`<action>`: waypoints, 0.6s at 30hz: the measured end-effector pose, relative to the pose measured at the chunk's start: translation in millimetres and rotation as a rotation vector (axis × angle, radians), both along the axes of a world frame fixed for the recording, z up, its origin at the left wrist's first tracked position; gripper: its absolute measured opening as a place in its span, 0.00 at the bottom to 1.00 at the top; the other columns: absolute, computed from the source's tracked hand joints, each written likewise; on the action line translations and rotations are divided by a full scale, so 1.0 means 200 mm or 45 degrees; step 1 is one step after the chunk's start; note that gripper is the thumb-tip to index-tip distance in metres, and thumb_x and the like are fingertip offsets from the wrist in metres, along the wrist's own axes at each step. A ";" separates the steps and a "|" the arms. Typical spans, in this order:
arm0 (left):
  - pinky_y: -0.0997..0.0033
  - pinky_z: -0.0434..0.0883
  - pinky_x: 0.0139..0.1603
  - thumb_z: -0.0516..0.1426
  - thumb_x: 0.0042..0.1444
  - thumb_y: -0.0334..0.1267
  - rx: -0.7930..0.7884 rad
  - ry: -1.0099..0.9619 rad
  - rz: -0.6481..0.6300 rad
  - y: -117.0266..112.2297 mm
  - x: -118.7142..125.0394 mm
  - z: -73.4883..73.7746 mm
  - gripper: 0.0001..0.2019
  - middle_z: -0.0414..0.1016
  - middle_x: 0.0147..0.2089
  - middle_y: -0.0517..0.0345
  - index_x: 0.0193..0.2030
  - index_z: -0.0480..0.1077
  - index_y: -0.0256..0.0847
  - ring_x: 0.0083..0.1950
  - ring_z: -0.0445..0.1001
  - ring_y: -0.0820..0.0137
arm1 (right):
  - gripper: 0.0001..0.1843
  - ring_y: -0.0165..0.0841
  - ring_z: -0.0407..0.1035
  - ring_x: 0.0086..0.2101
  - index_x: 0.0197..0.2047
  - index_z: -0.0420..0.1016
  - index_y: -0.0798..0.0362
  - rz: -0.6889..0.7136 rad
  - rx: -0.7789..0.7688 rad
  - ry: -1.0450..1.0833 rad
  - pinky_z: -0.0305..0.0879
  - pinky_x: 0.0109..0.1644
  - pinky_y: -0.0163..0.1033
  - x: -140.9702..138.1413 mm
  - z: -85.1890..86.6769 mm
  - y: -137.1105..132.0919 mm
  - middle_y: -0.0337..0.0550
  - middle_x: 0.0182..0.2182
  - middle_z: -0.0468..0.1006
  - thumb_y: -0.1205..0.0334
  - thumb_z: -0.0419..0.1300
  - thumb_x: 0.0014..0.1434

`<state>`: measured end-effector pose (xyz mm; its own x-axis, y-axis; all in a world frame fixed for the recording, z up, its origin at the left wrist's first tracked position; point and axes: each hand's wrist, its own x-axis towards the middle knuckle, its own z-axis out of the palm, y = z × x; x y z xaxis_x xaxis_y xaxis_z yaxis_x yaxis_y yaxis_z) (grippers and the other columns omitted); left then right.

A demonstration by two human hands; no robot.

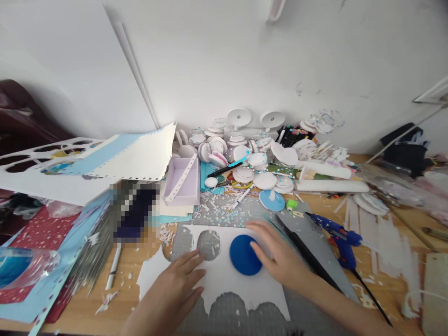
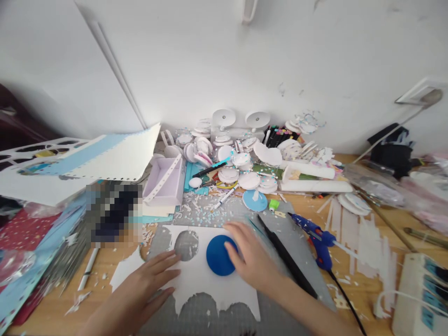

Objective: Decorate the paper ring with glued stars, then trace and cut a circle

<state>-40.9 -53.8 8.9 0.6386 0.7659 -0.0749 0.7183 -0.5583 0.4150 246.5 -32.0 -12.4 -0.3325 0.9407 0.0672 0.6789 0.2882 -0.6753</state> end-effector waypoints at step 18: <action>0.56 0.72 0.50 0.57 0.56 0.34 -0.237 0.245 0.204 0.07 0.21 0.12 0.10 0.76 0.46 0.50 0.45 0.73 0.42 0.50 0.73 0.56 | 0.36 0.44 0.46 0.65 0.67 0.52 0.57 0.290 0.143 -0.241 0.52 0.66 0.54 -0.03 -0.15 -0.12 0.55 0.67 0.52 0.60 0.56 0.57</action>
<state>1.0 -40.1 33.8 0.4714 0.8173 -0.3312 0.8663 -0.3587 0.3477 240.7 -56.8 -42.7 -0.5503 0.8308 0.0831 0.6990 0.5128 -0.4984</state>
